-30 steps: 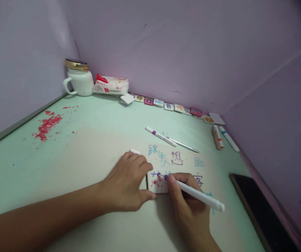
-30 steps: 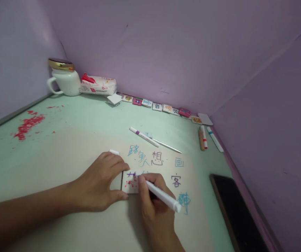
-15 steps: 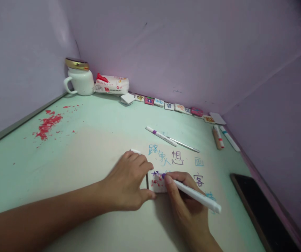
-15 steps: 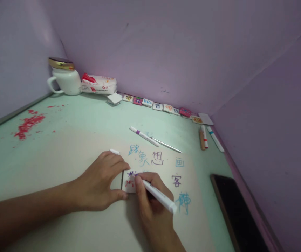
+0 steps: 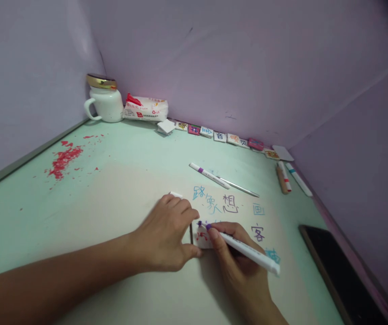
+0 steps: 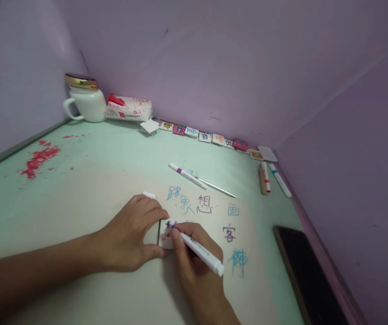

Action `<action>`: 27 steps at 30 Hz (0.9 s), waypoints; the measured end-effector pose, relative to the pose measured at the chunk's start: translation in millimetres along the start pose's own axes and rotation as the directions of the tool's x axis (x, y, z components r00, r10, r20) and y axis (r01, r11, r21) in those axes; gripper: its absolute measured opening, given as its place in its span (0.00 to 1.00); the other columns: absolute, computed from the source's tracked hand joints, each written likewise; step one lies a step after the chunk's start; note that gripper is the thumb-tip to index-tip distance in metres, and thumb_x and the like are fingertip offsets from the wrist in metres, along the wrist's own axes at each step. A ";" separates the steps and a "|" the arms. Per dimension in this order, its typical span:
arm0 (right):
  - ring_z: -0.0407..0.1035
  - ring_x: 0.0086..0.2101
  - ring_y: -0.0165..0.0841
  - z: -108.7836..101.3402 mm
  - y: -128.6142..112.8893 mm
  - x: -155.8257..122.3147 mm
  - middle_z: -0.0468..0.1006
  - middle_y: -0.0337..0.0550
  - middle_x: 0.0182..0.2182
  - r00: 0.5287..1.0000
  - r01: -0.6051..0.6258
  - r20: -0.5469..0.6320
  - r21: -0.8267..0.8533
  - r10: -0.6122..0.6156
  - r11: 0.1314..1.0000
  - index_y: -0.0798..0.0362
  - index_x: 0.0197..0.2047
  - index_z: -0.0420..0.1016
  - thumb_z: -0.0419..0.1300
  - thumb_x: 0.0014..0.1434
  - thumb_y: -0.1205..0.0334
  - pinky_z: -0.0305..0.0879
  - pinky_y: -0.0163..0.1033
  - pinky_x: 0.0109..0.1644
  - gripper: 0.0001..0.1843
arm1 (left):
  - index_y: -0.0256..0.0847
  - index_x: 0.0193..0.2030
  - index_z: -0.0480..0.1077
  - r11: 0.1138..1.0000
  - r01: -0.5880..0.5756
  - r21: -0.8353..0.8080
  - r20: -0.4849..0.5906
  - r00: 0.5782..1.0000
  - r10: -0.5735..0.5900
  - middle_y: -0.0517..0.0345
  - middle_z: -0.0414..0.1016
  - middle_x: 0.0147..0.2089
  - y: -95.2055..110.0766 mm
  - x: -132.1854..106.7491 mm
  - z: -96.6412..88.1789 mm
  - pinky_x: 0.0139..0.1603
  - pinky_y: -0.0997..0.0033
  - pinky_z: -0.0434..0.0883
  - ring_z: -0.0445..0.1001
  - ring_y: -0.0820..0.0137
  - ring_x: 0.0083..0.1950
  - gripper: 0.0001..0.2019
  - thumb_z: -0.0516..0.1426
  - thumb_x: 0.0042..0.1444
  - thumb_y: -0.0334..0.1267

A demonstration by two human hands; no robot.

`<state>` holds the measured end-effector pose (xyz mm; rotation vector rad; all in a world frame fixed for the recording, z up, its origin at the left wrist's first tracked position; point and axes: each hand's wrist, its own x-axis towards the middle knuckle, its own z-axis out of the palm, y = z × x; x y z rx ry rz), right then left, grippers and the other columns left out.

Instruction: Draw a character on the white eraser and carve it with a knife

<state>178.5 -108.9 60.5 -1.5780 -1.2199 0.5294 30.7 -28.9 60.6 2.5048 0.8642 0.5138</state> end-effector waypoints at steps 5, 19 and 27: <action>0.69 0.26 0.30 0.9 -1.2 -0.4 0.77 0.38 0.25 1.000 0.001 0.030 0.030 -0.002 1.000 0.49 0.31 0.76 0.60 0.56 0.59 0.66 0.34 0.30 0.05 | 0.39 0.39 0.69 1.000 -0.004 -0.001 -0.006 1.000 0.004 0.54 0.69 0.37 -0.3 0.2 0.6 0.48 0.54 0.62 0.67 0.60 0.41 0.17 0.65 0.44 0.44; 0.68 0.24 0.30 0.4 -2.9 -0.1 0.76 0.36 0.23 0.999 -0.050 -0.011 0.006 0.050 0.999 0.50 0.29 0.75 0.60 0.56 0.57 0.64 0.33 0.27 0.08 | 0.39 0.40 0.69 1.000 -0.003 0.014 0.007 1.000 0.003 0.53 0.70 0.37 -1.4 0.5 0.8 0.49 0.54 0.61 0.67 0.59 0.42 0.19 0.65 0.44 0.46; 0.67 0.25 0.28 -0.3 -2.2 0.4 0.76 0.35 0.23 0.999 -0.036 0.022 0.015 0.035 0.999 0.49 0.30 0.76 0.61 0.55 0.58 0.64 0.31 0.29 0.06 | 0.38 0.39 0.69 1.000 0.002 0.009 0.016 1.000 -0.003 0.53 0.70 0.38 -0.7 -0.3 0.7 0.49 0.54 0.60 0.67 0.58 0.42 0.19 0.67 0.43 0.45</action>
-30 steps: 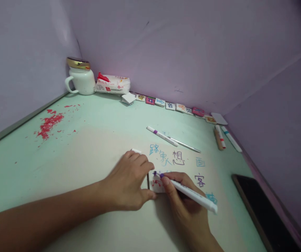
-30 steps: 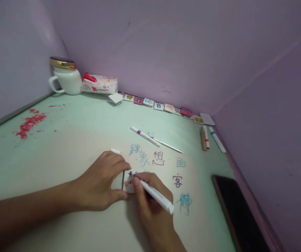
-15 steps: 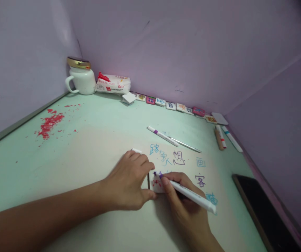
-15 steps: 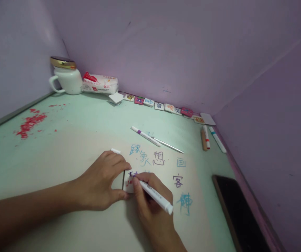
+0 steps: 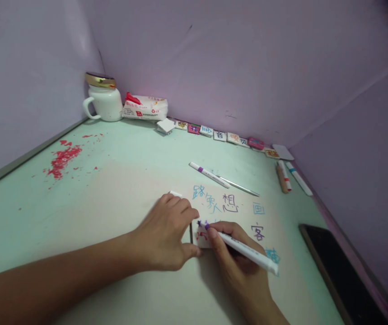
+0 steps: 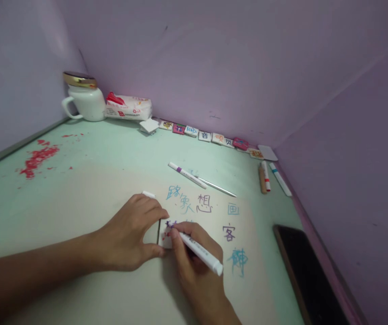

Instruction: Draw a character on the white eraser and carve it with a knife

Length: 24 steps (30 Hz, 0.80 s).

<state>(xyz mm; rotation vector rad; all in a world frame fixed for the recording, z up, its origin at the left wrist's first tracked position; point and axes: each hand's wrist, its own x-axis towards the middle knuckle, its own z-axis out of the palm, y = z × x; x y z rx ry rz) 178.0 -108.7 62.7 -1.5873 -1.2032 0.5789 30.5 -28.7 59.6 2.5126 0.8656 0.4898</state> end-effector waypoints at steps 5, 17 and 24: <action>0.66 0.23 0.29 -0.5 -3.1 -0.9 0.75 0.34 0.21 0.998 -0.040 -0.043 -0.019 0.039 0.999 0.50 0.27 0.74 0.60 0.55 0.57 0.62 0.32 0.26 0.08 | 0.38 0.40 0.69 1.000 0.002 0.001 0.013 1.000 -0.002 0.52 0.70 0.38 -0.2 0.2 -0.2 0.49 0.54 0.61 0.67 0.58 0.42 0.20 0.66 0.43 0.45; 0.69 0.24 0.26 -5.0 8.4 0.2 0.77 0.33 0.24 0.998 0.055 0.034 -0.013 -0.054 0.998 0.48 0.31 0.75 0.60 0.57 0.59 0.64 0.28 0.27 0.04 | 0.38 0.40 0.69 1.000 0.007 -0.011 -0.004 1.000 -0.007 0.53 0.69 0.38 -0.1 -0.5 0.3 0.49 0.55 0.61 0.66 0.59 0.42 0.20 0.67 0.42 0.45; 0.69 0.26 0.25 -8.0 12.0 1.9 0.76 0.32 0.25 0.997 0.038 0.073 -0.007 -0.037 0.999 0.47 0.32 0.74 0.60 0.58 0.59 0.65 0.25 0.29 0.05 | 0.38 0.40 0.69 1.000 0.010 -0.012 -0.007 1.000 -0.010 0.53 0.69 0.38 -0.6 0.8 0.1 0.50 0.55 0.60 0.66 0.59 0.43 0.21 0.68 0.41 0.46</action>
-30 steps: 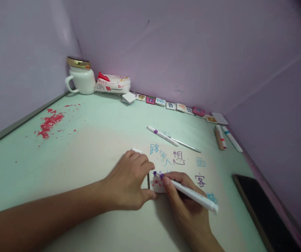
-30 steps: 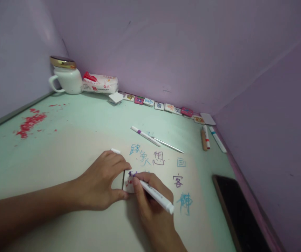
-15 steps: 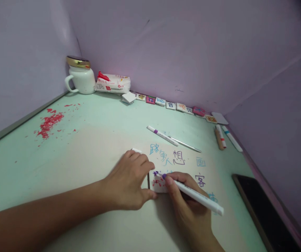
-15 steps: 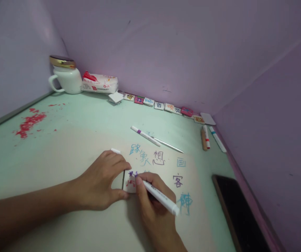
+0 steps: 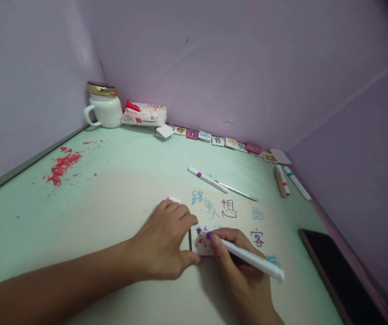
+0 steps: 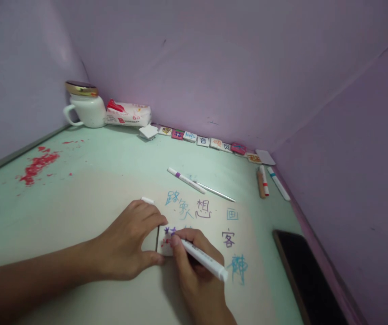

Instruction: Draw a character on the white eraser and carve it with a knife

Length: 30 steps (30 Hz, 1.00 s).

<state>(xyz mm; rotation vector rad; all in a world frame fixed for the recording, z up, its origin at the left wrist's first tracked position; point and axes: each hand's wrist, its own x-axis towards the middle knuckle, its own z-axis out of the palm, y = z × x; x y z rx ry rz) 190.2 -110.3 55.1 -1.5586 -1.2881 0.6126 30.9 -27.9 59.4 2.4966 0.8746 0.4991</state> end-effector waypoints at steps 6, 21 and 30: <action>0.69 0.25 0.25 0.4 0.5 0.1 0.76 0.33 0.24 1.000 -0.014 -0.006 0.008 0.015 1.000 0.48 0.31 0.74 0.60 0.58 0.57 0.65 0.25 0.28 0.06 | 0.37 0.41 0.69 1.000 -0.004 -0.006 0.000 1.000 0.004 0.52 0.69 0.39 -0.2 -1.1 0.1 0.49 0.54 0.60 0.66 0.58 0.43 0.22 0.68 0.42 0.45; 0.68 0.25 0.26 1.7 -1.4 -0.1 0.75 0.33 0.24 0.997 -0.068 -0.041 0.021 0.069 0.997 0.48 0.30 0.74 0.60 0.56 0.55 0.64 0.27 0.28 0.07 | 0.38 0.42 0.69 1.000 0.004 -0.009 -0.001 1.000 -0.004 0.52 0.70 0.39 -0.1 -0.8 0.1 0.50 0.53 0.60 0.67 0.58 0.43 0.23 0.69 0.40 0.45; 0.63 0.22 0.25 7.6 -14.1 -2.7 0.72 0.32 0.20 0.974 -0.141 -0.172 0.040 0.146 0.989 0.49 0.27 0.73 0.61 0.55 0.55 0.59 0.29 0.25 0.09 | 0.38 0.40 0.69 1.000 -0.001 0.002 0.002 1.000 0.001 0.53 0.70 0.39 -0.7 -0.8 0.9 0.51 0.54 0.60 0.66 0.59 0.43 0.22 0.68 0.41 0.47</action>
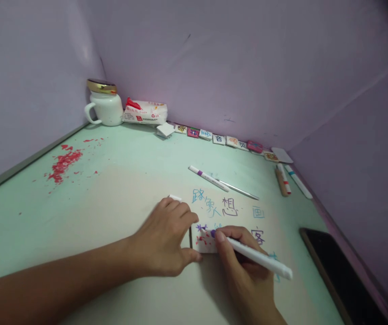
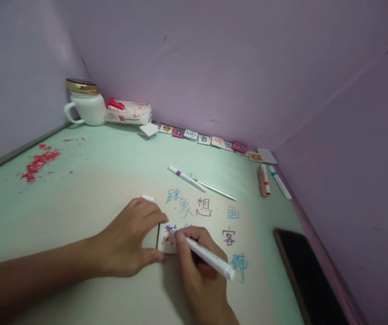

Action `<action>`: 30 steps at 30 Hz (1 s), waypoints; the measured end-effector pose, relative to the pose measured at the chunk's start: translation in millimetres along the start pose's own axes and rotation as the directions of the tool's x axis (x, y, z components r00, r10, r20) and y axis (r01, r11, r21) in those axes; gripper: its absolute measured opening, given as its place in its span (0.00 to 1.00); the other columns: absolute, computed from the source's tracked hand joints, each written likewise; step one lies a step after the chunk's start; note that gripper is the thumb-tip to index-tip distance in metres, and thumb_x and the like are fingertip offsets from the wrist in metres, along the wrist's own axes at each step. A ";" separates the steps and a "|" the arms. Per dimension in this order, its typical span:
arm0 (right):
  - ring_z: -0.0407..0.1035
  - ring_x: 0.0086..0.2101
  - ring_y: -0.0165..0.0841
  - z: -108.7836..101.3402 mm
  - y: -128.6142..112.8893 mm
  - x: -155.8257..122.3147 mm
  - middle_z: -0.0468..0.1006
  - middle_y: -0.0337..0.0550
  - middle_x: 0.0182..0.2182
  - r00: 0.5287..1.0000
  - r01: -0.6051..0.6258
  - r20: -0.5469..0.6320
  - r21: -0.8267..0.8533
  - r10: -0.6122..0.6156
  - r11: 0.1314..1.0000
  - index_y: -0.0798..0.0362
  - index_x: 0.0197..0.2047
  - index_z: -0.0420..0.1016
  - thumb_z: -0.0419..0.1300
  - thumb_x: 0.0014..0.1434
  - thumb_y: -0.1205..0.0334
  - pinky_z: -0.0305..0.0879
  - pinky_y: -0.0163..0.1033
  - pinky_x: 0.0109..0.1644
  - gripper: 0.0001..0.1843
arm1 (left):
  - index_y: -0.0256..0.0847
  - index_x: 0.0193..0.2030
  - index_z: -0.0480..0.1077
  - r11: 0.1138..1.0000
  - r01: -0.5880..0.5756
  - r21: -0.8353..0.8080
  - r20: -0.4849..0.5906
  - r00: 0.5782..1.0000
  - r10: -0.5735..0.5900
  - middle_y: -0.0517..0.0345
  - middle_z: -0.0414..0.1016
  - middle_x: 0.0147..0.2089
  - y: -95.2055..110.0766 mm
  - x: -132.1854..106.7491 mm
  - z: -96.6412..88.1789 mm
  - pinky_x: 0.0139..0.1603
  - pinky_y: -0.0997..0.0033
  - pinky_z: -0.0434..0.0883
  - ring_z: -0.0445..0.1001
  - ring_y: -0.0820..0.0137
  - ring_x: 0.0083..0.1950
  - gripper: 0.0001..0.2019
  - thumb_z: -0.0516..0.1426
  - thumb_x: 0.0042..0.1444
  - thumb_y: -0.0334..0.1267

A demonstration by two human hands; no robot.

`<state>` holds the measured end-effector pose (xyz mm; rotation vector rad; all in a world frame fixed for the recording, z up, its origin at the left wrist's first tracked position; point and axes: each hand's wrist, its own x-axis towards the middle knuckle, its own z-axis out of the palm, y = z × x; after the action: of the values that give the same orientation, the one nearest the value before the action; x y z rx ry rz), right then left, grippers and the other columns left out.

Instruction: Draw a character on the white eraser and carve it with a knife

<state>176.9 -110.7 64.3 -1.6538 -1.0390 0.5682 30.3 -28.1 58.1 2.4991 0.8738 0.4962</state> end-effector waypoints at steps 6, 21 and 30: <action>0.70 0.26 0.26 -4.8 13.3 4.9 0.79 0.33 0.26 0.975 0.167 0.152 -0.037 -0.160 0.985 0.46 0.33 0.76 0.62 0.56 0.59 0.66 0.27 0.30 0.03 | 0.38 0.40 0.69 1.000 -0.008 0.002 0.001 1.000 0.008 0.53 0.69 0.38 0.4 0.3 -1.2 0.49 0.55 0.60 0.66 0.59 0.43 0.20 0.67 0.43 0.46; 0.66 0.22 0.28 -3.0 3.7 2.8 0.75 0.35 0.21 0.996 0.058 0.071 -0.067 -0.053 0.996 0.50 0.27 0.74 0.60 0.55 0.55 0.62 0.30 0.24 0.09 | 0.38 0.40 0.69 1.000 -0.011 -0.007 -0.007 1.000 0.011 0.53 0.69 0.38 0.7 0.3 -1.0 0.49 0.55 0.61 0.66 0.59 0.42 0.19 0.66 0.43 0.44; 0.69 0.24 0.30 -0.4 1.8 3.1 0.77 0.37 0.24 0.993 0.087 0.089 -0.038 -0.083 0.996 0.50 0.29 0.76 0.60 0.55 0.56 0.66 0.32 0.27 0.08 | 0.37 0.39 0.69 1.000 -0.006 -0.009 0.004 1.000 0.006 0.52 0.69 0.38 0.9 0.6 -2.3 0.49 0.54 0.61 0.66 0.59 0.42 0.20 0.67 0.42 0.45</action>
<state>179.4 -108.5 63.1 -1.6247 -1.1865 0.5704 30.2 -27.7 60.6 2.4942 0.8606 0.4959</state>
